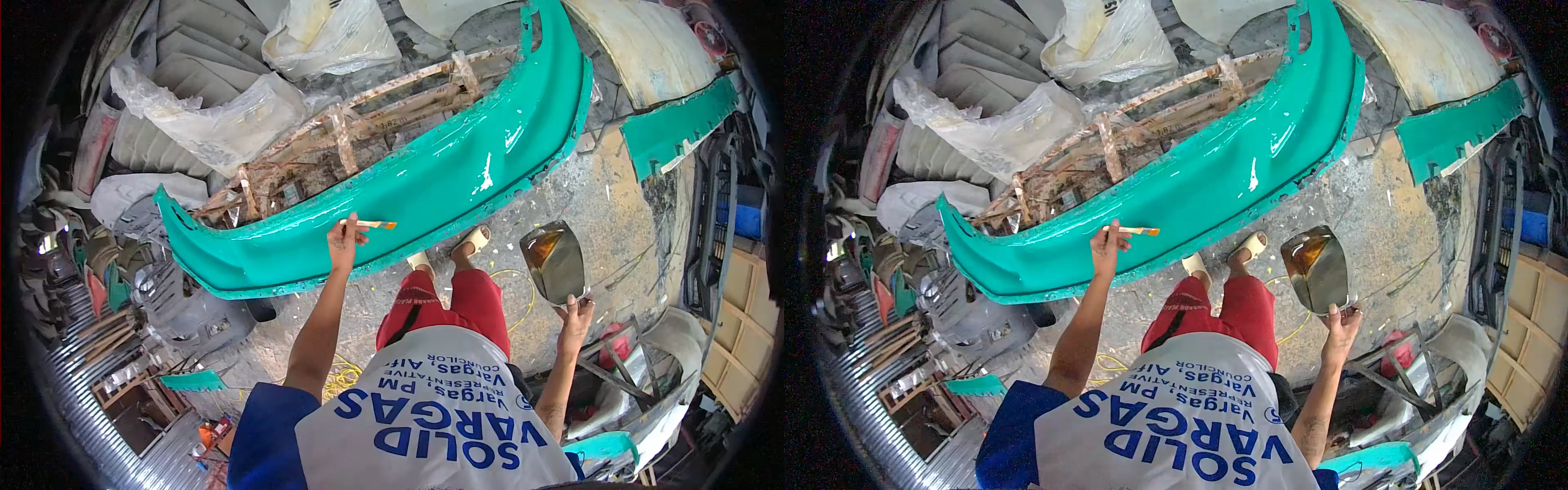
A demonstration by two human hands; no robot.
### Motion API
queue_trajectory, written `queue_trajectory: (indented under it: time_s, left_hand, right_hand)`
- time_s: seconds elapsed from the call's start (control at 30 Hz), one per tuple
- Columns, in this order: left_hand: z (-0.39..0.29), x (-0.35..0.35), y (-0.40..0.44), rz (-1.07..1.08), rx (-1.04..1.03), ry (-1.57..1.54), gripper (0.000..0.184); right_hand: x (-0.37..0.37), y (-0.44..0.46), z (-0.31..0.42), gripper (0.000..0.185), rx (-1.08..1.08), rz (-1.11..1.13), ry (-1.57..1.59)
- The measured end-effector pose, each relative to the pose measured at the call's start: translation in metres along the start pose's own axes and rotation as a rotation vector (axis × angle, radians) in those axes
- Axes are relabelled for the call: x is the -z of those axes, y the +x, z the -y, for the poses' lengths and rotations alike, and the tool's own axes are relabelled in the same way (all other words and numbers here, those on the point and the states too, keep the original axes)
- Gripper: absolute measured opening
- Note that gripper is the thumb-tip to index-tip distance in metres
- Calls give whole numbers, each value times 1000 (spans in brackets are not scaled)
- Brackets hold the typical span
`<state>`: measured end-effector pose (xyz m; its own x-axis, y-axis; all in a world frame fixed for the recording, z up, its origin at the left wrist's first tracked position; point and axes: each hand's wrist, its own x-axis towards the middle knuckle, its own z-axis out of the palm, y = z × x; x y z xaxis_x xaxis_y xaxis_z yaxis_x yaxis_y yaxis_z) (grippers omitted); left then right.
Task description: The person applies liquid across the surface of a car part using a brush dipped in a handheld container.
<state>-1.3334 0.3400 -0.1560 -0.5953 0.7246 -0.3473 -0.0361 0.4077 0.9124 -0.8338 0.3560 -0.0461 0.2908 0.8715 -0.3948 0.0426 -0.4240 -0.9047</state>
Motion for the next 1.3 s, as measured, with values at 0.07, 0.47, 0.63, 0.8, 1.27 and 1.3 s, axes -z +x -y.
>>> queue_trajectory:
  time_s: [0.07,0.47,0.63,0.8,1.27,1.3]
  left_hand:
    - [8,-1,2,-8,59,6,43]
    - [12,45,17,37,75,-14,40]
    - [30,19,20,35,95,-117,40]
    - [39,24,14,108,187,-19,42]
    - [-38,50,66,-234,-182,-252,39]
    - [-33,44,75,-237,-184,-255,39]
  right_hand:
    - [-3,-16,0,50,-9,-9,-14]
    - [-19,-68,2,51,-29,-62,17]
    - [-21,-71,-6,50,-14,-54,23]
    - [-24,-74,-5,52,-28,-42,26]
    - [-28,-76,1,49,16,-33,39]
    - [-28,-76,2,50,22,-29,25]
